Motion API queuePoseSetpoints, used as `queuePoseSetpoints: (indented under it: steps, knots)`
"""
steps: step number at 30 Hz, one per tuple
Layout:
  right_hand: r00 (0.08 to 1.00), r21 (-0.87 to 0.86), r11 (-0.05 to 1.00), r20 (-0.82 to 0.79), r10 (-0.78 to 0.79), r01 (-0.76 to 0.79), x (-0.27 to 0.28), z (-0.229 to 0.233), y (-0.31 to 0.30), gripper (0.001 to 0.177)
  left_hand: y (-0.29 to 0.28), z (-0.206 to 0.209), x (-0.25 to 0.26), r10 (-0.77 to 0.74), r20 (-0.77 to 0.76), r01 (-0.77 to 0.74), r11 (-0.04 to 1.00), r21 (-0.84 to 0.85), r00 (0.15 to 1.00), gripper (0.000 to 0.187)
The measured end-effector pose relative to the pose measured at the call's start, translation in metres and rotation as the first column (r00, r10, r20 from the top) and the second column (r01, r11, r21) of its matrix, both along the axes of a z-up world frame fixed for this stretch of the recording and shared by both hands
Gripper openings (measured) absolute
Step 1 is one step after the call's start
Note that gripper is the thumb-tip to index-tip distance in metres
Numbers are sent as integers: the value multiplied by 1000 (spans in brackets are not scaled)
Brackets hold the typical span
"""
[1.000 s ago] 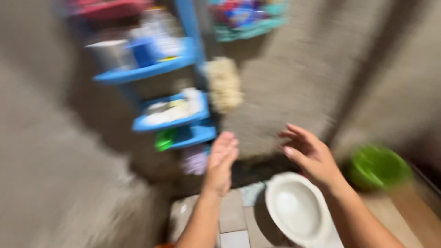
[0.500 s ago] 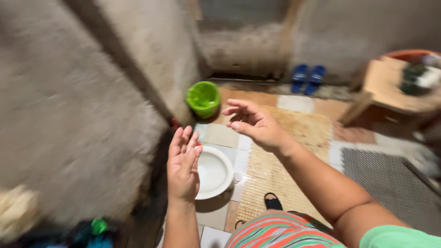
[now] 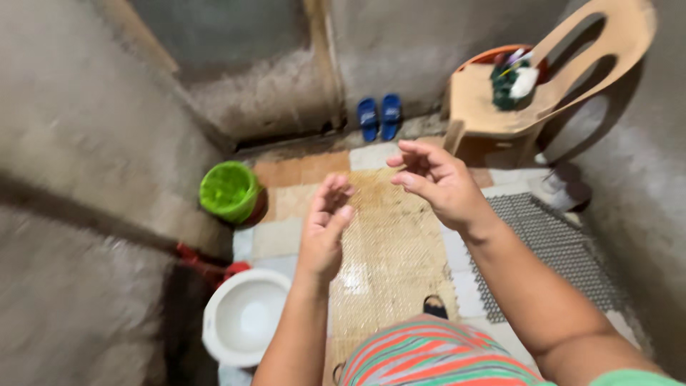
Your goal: The person organizes various bathroom supplies in a small room. They place green packets and other items into a pink basket, then move the basket to a wall-mounted blue shelf. The person also rearranges a tube of cream and other toiletries on the shelf.
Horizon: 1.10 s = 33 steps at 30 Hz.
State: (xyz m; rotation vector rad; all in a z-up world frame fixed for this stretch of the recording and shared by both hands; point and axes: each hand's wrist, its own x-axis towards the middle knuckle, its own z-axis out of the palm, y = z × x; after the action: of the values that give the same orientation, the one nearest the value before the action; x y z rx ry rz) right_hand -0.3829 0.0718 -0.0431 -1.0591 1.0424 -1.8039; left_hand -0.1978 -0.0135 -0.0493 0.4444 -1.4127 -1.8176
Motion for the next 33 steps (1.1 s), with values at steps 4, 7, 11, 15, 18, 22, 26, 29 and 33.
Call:
queuePoseSetpoints:
  steps: [4, 7, 11, 15, 18, 22, 26, 29, 33]
  knots:
    - [998, -54, 998, 39, -40, 42, -78, -20, 14, 32, 10, -23, -91, -124, 79, 120, 991, 55, 989, 53]
    - [988, 80, 987, 55, -141, 137, -124, -40, 24, 22, 12, -44, -145, -153, 116, 142, 985, 94, 981, 46]
    - [975, 172, 967, 90, -203, 186, -173, -64, 31, 13, 10, -71, -197, -202, 181, 181, 975, 127, 962, 18]
    - [966, 251, 945, 96, -238, 208, -214, -90, 32, 12, -3, -97, -239, -255, 297, 196, 957, 214, 920, 9]
    - [962, 241, 946, 116, -248, 215, -235, -103, 20, 12, -20, -110, -266, -289, 310, 220, 946, 239, 906, 11]
    - [970, 249, 953, 127, -206, 170, -265, -112, -10, 11, -55, -122, -308, -322, 277, 267, 938, 219, 905, 12]
    - [963, 333, 906, -19, -270, 261, -299, -125, -56, 7, -107, -127, -360, -336, 374, 298, 942, 156, 864, 16]
    - [956, 406, 867, -61, -288, 287, -328, -123, -99, 6, -142, -125, -398, -354, 331, 292, 930, 224, 874, 19]
    - [957, 341, 896, -35, -289, 283, -354, -127, -141, 9, -191, -131, -439, -369, 357, 298, 924, 240, 858, 17]
